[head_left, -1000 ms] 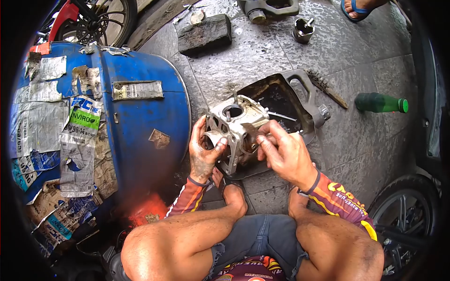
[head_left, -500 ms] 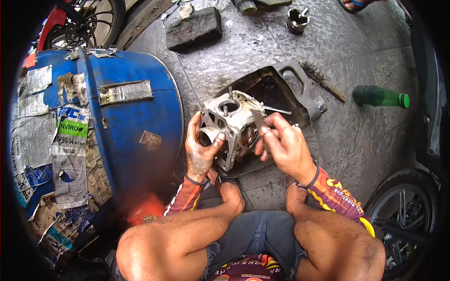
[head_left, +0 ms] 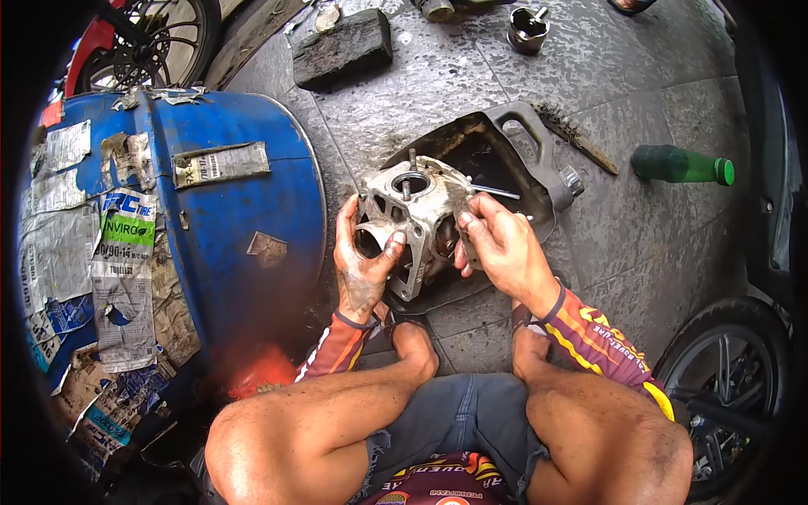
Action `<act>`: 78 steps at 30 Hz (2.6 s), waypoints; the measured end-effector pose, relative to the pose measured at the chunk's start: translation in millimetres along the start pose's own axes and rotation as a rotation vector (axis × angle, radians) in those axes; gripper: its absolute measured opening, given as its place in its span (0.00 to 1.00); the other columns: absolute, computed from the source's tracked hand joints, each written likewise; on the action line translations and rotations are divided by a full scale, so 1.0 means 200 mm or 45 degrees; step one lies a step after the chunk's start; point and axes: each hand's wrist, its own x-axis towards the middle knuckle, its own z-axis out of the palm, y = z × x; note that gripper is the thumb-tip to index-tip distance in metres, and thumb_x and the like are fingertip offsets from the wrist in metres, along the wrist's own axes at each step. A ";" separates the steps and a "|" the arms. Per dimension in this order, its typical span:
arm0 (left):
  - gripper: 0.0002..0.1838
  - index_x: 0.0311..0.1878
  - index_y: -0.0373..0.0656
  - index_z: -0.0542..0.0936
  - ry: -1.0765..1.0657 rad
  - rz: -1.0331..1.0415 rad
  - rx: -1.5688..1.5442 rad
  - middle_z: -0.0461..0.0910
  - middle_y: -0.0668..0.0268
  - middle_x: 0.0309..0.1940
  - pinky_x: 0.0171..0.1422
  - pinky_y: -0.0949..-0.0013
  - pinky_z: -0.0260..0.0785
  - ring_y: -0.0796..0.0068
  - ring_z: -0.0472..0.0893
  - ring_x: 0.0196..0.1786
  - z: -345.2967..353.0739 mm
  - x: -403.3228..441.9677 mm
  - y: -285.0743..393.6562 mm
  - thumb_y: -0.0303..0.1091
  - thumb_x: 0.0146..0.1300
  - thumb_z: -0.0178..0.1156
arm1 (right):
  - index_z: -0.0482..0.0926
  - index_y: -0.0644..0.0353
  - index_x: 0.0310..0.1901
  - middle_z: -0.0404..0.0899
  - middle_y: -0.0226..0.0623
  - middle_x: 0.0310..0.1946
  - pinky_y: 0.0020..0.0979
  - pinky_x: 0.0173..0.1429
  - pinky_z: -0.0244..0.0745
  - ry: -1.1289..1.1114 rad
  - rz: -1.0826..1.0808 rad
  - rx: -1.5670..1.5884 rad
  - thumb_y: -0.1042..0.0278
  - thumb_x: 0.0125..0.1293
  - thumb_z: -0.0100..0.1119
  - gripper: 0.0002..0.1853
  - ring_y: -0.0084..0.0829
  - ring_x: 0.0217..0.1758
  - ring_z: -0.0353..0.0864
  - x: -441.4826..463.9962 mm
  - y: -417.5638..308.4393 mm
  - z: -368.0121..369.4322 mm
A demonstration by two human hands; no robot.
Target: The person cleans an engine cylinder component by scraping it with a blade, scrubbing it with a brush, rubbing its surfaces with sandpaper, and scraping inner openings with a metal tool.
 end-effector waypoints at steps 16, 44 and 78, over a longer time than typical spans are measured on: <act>0.48 0.74 0.29 0.62 0.058 0.021 0.015 0.70 0.46 0.68 0.79 0.58 0.58 0.58 0.70 0.72 0.03 -0.03 0.01 0.40 0.56 0.78 | 0.74 0.66 0.42 0.79 0.36 0.19 0.29 0.24 0.74 0.050 0.048 0.127 0.69 0.81 0.48 0.10 0.26 0.19 0.80 -0.01 0.03 0.06; 0.50 0.74 0.29 0.62 0.065 0.104 0.053 0.72 0.45 0.67 0.77 0.58 0.62 0.58 0.72 0.70 0.03 -0.02 -0.01 0.42 0.55 0.79 | 0.83 0.68 0.50 0.88 0.48 0.39 0.32 0.45 0.82 0.140 -0.554 -0.388 0.75 0.66 0.68 0.12 0.40 0.41 0.90 0.09 0.02 -0.04; 0.50 0.69 0.32 0.68 0.160 0.191 0.405 0.78 0.46 0.58 0.66 0.50 0.70 0.44 0.77 0.61 0.13 0.00 0.08 0.50 0.47 0.80 | 0.83 0.47 0.56 0.81 0.39 0.29 0.43 0.33 0.78 -0.257 -0.726 -1.513 0.76 0.62 0.61 0.20 0.46 0.31 0.84 -0.08 -0.40 -0.22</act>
